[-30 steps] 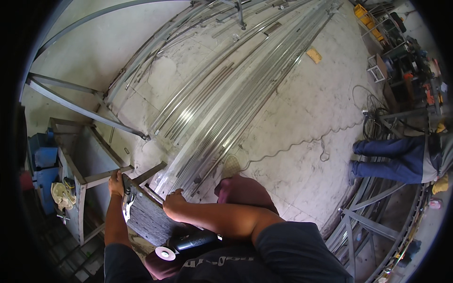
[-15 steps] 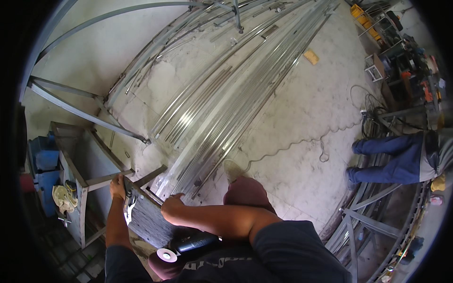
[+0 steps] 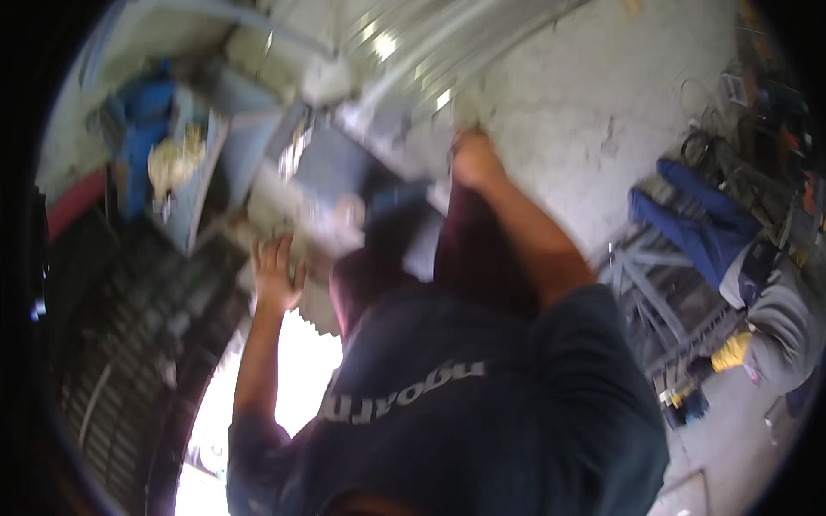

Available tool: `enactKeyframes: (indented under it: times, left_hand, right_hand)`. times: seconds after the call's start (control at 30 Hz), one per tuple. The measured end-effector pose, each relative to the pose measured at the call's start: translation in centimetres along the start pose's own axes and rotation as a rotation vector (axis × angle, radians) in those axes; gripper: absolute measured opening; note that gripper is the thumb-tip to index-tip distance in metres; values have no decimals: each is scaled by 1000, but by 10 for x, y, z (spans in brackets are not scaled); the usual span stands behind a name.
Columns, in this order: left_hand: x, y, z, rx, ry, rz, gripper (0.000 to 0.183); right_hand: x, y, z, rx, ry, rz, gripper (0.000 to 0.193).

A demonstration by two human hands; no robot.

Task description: Measuring and cutting long metal rods using a measuring tape and an angle grinder.

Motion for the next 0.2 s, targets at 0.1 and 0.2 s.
enactKeyframes:
  times: [0.1,0.2]
  left_hand:
    - [2,-76,43,196,-18,-49,66]
    - [11,-111,97,352,-25,-114,77]
  right_hand:
    - [-32,-154,-95,-94,396,302,41]
    - [-70,-247,-99,-30,241,432,47]
Point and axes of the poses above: each hand's wrist, its own y-axis towards the middle knuckle, its own z-axis out of the palm, x = y × z, the point moved 6 cm from there along y, towards the middle knuckle, and after that the axes turned 14 degrees about x, right-handed, at the moved point
